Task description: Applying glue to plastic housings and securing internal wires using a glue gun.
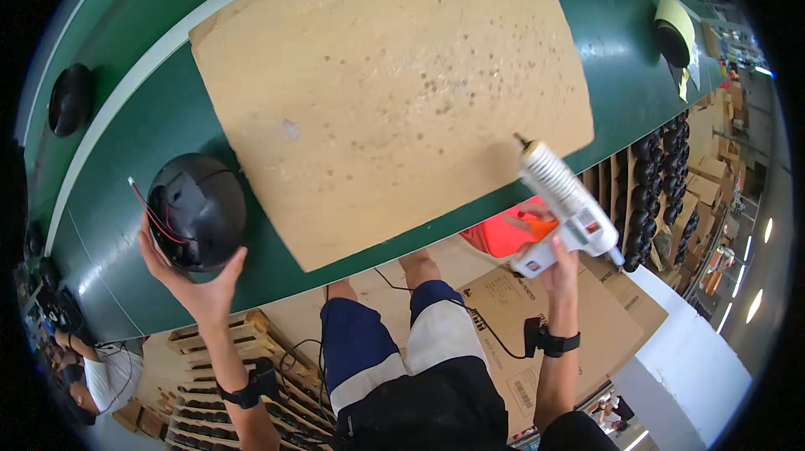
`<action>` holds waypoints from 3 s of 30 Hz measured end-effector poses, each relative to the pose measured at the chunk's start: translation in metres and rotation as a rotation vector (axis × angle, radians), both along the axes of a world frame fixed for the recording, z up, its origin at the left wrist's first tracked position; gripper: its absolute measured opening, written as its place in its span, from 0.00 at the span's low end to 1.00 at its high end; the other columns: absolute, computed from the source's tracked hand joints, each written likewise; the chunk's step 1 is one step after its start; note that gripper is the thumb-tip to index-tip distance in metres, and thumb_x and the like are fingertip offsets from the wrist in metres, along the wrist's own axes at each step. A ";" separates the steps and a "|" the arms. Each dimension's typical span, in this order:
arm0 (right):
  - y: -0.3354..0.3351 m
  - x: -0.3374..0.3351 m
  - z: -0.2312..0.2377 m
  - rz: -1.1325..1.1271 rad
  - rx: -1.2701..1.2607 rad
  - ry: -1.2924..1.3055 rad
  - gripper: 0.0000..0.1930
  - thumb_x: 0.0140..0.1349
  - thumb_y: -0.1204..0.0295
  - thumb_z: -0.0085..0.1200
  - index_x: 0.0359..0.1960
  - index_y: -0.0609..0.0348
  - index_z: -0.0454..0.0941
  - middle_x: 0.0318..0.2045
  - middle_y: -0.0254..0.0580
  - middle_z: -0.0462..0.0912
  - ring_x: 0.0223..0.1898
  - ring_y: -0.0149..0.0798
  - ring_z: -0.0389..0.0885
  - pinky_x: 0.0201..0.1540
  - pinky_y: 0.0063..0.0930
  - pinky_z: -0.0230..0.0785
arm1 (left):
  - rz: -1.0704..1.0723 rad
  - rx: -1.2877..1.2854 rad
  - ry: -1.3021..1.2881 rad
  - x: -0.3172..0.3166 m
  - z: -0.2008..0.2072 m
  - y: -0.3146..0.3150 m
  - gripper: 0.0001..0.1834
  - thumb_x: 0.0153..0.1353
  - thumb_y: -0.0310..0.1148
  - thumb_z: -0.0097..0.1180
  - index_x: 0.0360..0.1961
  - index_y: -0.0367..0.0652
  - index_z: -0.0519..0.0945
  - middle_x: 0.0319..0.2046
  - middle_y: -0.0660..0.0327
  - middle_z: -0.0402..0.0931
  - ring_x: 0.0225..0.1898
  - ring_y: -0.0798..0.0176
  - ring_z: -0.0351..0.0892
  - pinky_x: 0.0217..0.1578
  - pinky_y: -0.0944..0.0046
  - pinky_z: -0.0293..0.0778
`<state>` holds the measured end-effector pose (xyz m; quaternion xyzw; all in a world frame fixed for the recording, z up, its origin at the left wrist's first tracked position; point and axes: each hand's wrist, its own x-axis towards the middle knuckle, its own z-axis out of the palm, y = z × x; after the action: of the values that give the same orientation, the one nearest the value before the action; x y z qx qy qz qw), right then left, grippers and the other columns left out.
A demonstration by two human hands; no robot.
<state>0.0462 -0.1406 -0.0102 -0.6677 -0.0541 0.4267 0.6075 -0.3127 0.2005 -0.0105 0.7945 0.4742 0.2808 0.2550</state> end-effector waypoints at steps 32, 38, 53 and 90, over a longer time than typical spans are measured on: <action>0.221 -0.174 0.119 1.218 -0.038 -0.725 0.16 0.48 0.76 0.62 0.39 0.70 0.76 0.36 0.53 0.80 0.38 0.53 0.82 0.35 0.33 0.77 | -0.252 -0.953 -0.531 -0.013 0.014 0.081 0.05 0.61 0.25 0.62 0.30 0.34 0.83 0.21 0.65 0.74 0.16 0.79 0.64 0.16 0.77 0.57; 0.224 -0.183 0.111 1.215 -0.013 -0.874 0.16 0.47 0.75 0.62 0.38 0.71 0.76 0.34 0.51 0.79 0.36 0.51 0.83 0.32 0.32 0.76 | -0.274 -0.945 -0.577 -0.010 0.011 0.081 0.04 0.61 0.26 0.62 0.30 0.35 0.83 0.19 0.68 0.73 0.15 0.80 0.64 0.16 0.77 0.56; 0.218 -0.182 0.115 1.238 -0.044 -0.862 0.15 0.47 0.74 0.60 0.35 0.72 0.75 0.27 0.47 0.76 0.25 0.45 0.80 0.22 0.31 0.69 | -0.301 -0.862 -0.584 -0.024 0.014 0.078 0.03 0.58 0.22 0.61 0.33 0.35 0.81 0.29 0.63 0.75 0.25 0.76 0.68 0.20 0.76 0.61; 0.200 -0.174 0.132 1.209 -0.063 -0.792 0.14 0.52 0.75 0.61 0.39 0.72 0.77 0.36 0.51 0.82 0.40 0.52 0.85 0.27 0.30 0.77 | 0.037 -0.662 -0.396 -0.067 0.032 -0.006 0.15 0.54 0.34 0.60 0.39 0.34 0.77 0.49 0.43 0.78 0.51 0.50 0.78 0.51 0.57 0.72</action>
<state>-0.1277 0.0598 0.1214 -0.6426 -0.6179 0.4155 0.1805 -0.3796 0.1941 0.0219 0.5911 0.4950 0.2652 0.5791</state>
